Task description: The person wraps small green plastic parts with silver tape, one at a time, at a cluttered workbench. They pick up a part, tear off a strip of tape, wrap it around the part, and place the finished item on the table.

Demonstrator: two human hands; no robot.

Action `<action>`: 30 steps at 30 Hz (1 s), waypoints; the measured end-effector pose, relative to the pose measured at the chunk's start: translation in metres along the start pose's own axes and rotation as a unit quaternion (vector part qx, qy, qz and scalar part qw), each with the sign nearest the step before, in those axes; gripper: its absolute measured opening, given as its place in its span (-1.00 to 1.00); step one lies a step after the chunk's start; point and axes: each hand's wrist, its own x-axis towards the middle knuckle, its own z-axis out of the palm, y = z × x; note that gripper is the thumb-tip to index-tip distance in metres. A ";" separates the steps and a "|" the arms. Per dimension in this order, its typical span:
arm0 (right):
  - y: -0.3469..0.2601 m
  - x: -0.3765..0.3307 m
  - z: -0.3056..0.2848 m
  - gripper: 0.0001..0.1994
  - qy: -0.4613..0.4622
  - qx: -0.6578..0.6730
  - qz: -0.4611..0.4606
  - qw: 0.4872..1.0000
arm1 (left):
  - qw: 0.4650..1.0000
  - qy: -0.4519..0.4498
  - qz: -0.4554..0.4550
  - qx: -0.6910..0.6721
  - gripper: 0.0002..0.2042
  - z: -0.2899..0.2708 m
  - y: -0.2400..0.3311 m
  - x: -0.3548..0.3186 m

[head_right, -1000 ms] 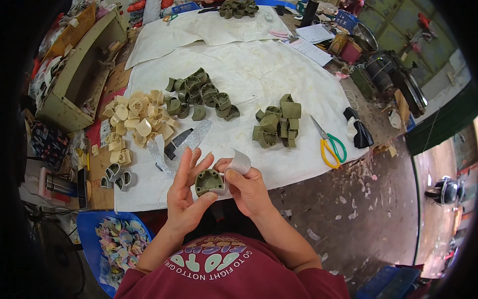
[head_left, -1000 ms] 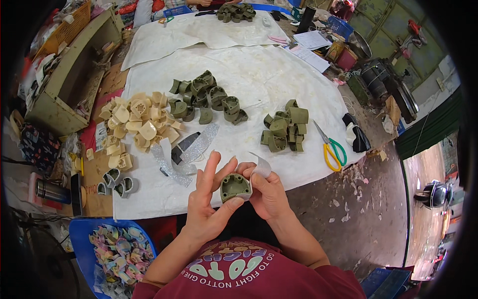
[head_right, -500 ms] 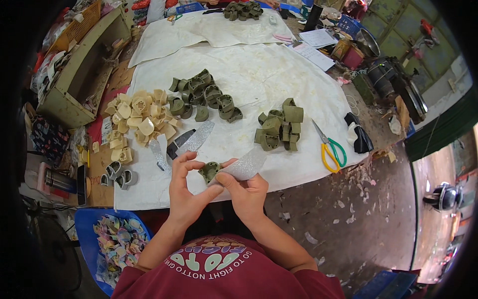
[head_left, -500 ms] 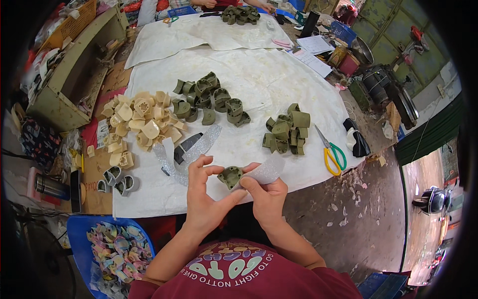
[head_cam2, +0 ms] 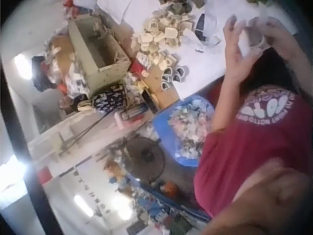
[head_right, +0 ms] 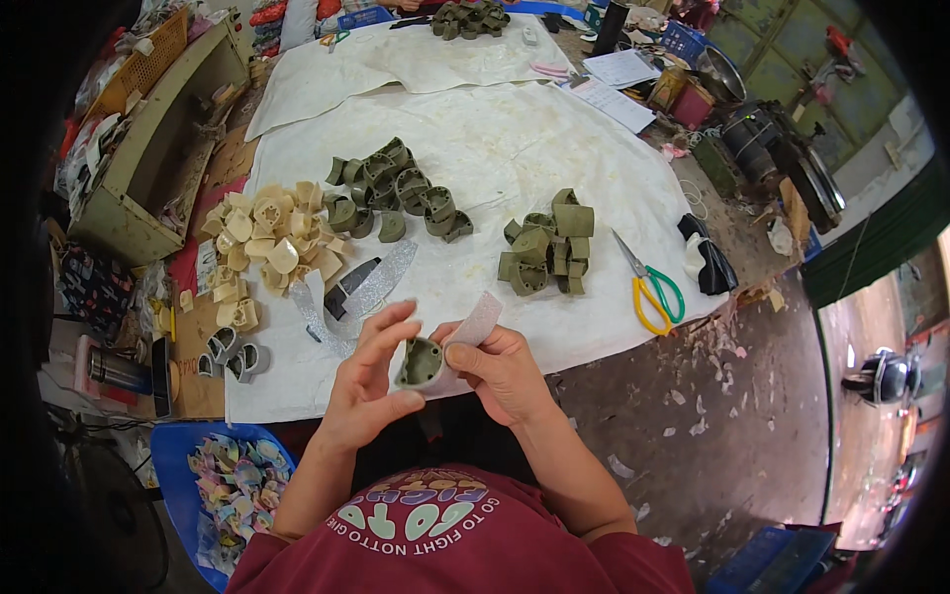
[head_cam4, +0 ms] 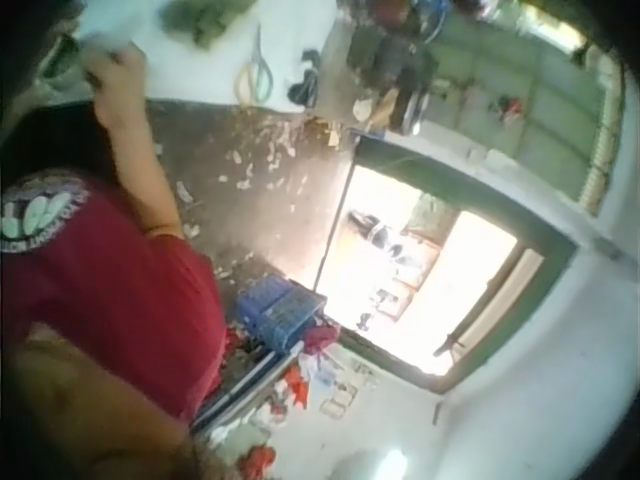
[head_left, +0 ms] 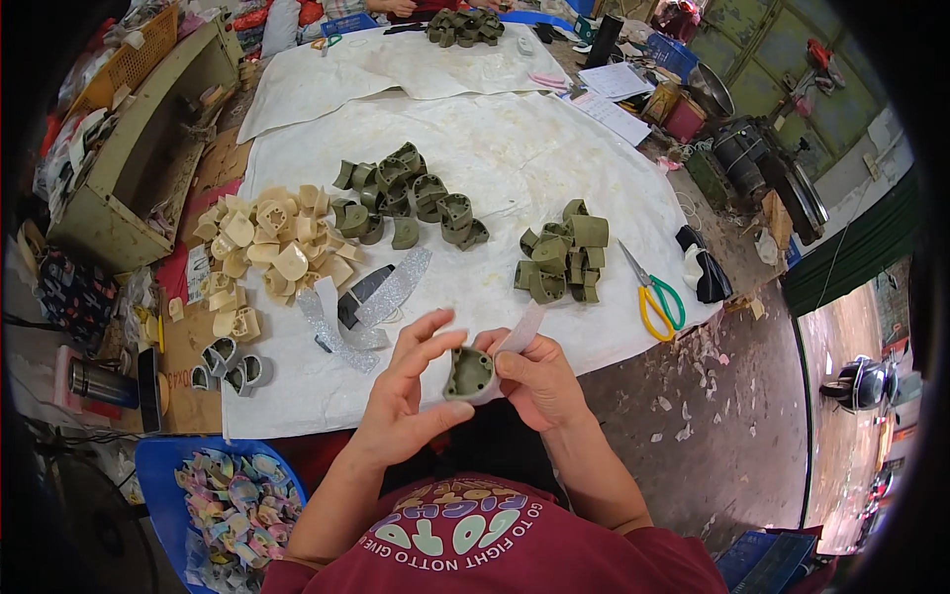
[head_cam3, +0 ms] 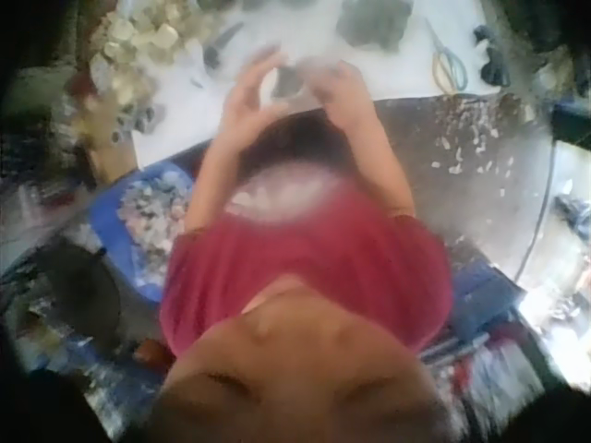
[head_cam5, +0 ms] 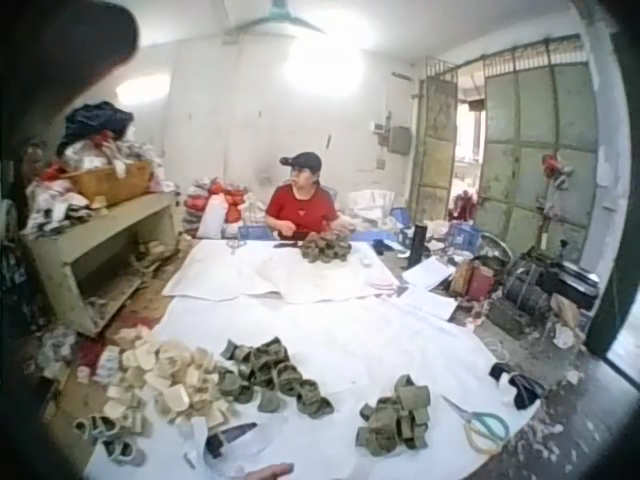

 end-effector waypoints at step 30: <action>-0.011 0.008 -0.010 -0.90 -0.022 -0.172 0.010 0.985 | 0.990 -0.121 -0.052 0.048 -0.49 -0.014 0.007 -0.003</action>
